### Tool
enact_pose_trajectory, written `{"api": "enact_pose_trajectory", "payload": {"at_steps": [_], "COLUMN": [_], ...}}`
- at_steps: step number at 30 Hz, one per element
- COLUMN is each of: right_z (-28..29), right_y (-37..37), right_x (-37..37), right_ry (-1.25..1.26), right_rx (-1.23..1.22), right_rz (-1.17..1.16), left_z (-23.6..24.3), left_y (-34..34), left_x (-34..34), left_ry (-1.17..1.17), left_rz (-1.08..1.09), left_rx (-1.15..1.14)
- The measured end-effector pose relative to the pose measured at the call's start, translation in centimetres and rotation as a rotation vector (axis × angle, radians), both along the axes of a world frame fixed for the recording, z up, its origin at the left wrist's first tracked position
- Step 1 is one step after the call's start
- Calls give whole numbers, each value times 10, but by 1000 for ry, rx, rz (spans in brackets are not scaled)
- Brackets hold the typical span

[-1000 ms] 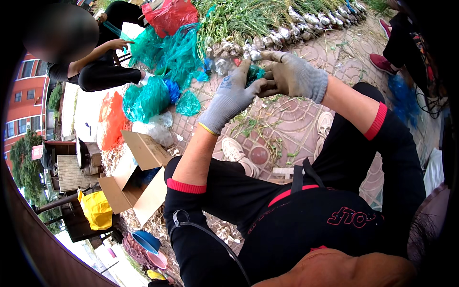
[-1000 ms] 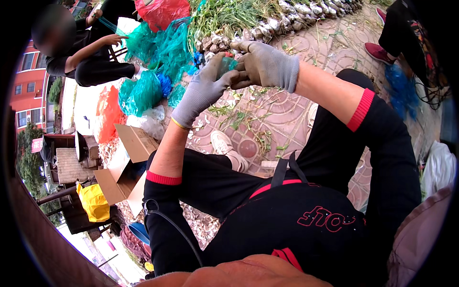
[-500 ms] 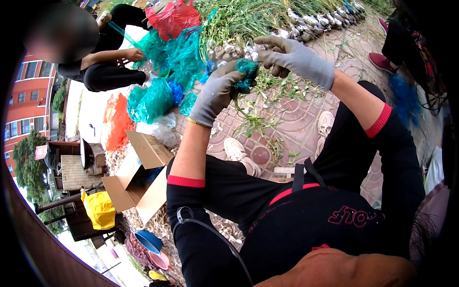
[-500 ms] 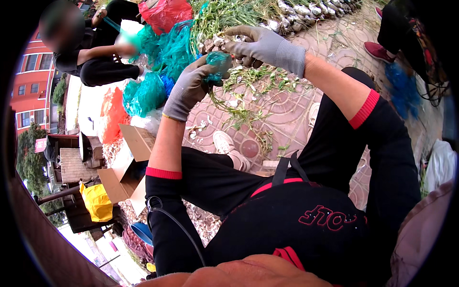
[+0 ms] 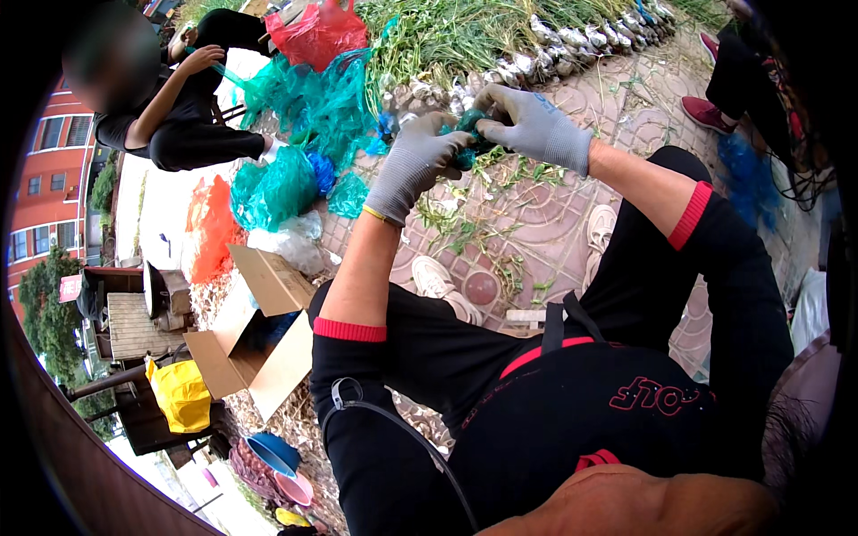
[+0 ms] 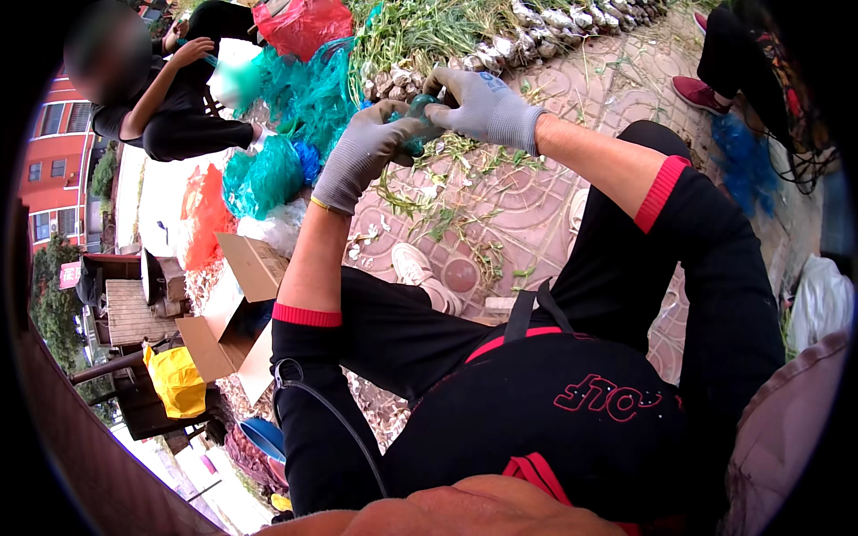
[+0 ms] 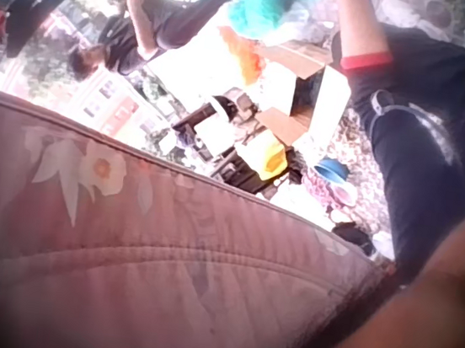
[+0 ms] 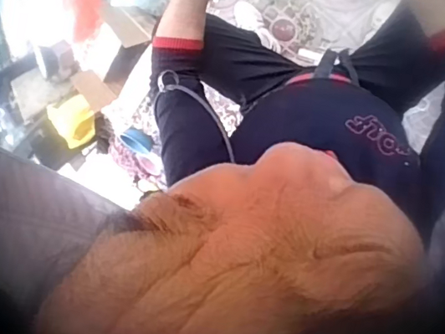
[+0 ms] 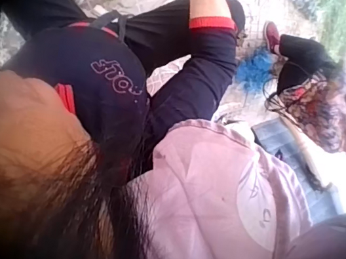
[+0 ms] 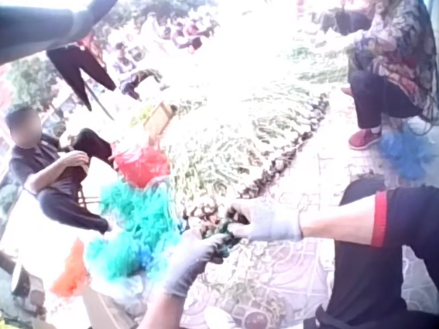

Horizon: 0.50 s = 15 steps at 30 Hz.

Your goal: The person sits on the ground outdoors, wearing gloves, and cleans garlic bulbs by hand. They remove the dry outer skins and trim the roots and stems, placing the cleaned bulbs into a green mesh bag.

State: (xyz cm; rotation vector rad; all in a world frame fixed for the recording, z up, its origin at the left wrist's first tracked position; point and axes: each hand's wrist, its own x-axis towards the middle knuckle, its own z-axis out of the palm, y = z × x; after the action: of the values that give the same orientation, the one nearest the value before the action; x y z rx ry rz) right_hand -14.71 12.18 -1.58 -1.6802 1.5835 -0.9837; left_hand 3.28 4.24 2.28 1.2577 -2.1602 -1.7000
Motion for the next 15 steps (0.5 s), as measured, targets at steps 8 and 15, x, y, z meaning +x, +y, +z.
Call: {"api": "enact_pose_trajectory", "payload": {"at_steps": [8, 15], "right_z": [0, -2], "right_y": [7, 7], "right_x": [3, 6], "right_ry": [279, 317], "right_rx": [-311, -152], "right_rz": [265, 239], "left_z": [-7, -17], "left_y": [-5, -2], "left_x": [11, 4], "left_ry": [170, 11], "left_rz": [-15, 32], "left_rx": [261, -244]}}
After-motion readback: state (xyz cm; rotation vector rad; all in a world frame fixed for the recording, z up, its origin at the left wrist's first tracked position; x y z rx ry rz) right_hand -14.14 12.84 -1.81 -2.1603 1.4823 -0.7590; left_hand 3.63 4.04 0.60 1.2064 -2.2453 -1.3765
